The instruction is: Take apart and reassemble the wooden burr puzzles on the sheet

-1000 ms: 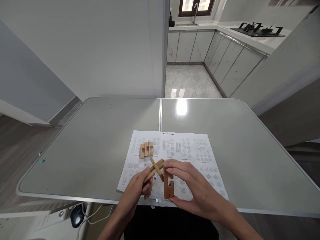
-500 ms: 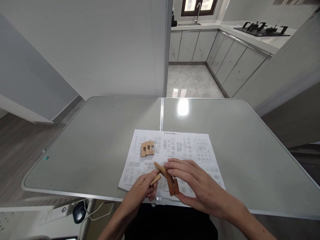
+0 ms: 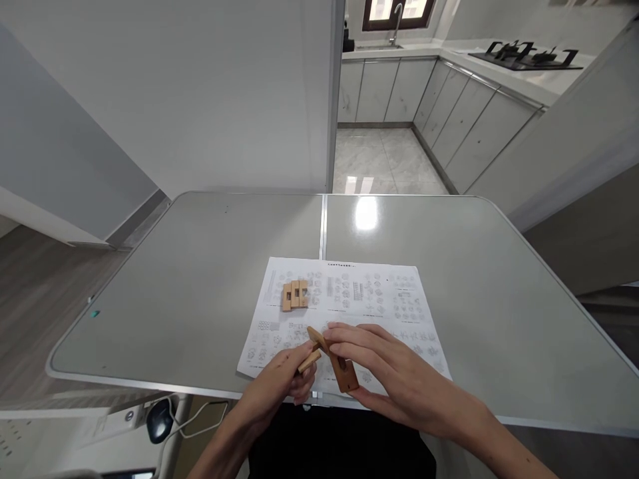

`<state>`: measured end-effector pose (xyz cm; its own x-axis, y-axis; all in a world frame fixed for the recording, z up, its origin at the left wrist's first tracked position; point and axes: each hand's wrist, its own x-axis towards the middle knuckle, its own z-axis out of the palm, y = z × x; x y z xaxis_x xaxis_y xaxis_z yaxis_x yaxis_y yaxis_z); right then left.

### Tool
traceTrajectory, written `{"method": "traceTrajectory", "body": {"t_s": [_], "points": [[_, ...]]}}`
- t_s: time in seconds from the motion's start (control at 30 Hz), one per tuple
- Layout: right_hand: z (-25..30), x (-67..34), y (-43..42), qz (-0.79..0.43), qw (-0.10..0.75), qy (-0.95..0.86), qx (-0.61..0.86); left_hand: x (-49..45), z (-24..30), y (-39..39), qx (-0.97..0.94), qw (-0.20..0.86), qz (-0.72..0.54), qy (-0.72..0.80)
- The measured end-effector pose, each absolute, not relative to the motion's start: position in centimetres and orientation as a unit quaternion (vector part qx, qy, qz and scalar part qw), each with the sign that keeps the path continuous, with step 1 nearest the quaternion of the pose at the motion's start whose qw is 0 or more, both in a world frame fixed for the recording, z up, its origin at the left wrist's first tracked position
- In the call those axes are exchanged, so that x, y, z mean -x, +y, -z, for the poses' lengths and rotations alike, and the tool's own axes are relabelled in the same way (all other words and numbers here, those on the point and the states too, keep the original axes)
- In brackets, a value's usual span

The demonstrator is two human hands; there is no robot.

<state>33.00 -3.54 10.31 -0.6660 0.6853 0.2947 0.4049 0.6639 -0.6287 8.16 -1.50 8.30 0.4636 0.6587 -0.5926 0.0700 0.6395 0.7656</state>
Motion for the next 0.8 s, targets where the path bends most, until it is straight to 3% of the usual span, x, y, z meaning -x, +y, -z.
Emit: {"method": "traceTrajectory", "body": {"t_s": [0.27,0.63,0.8], "points": [[-10.5,-33.1,-3.5,-0.326,0.263,-0.851,0.316,-8.2,-9.4,-1.4,-0.36,0.821,-0.136,0.422],[-9.5,-32.5,-4.1,-0.283,0.266,-0.863,0.323,-8.4,-9.2,-2.2,-0.41,0.787,-0.116,0.446],[-9.1,-31.6,-4.4,-0.229,0.291,-0.877,0.308,-8.8,-8.9,-3.0,-0.453,0.719,-0.142,0.507]]}}
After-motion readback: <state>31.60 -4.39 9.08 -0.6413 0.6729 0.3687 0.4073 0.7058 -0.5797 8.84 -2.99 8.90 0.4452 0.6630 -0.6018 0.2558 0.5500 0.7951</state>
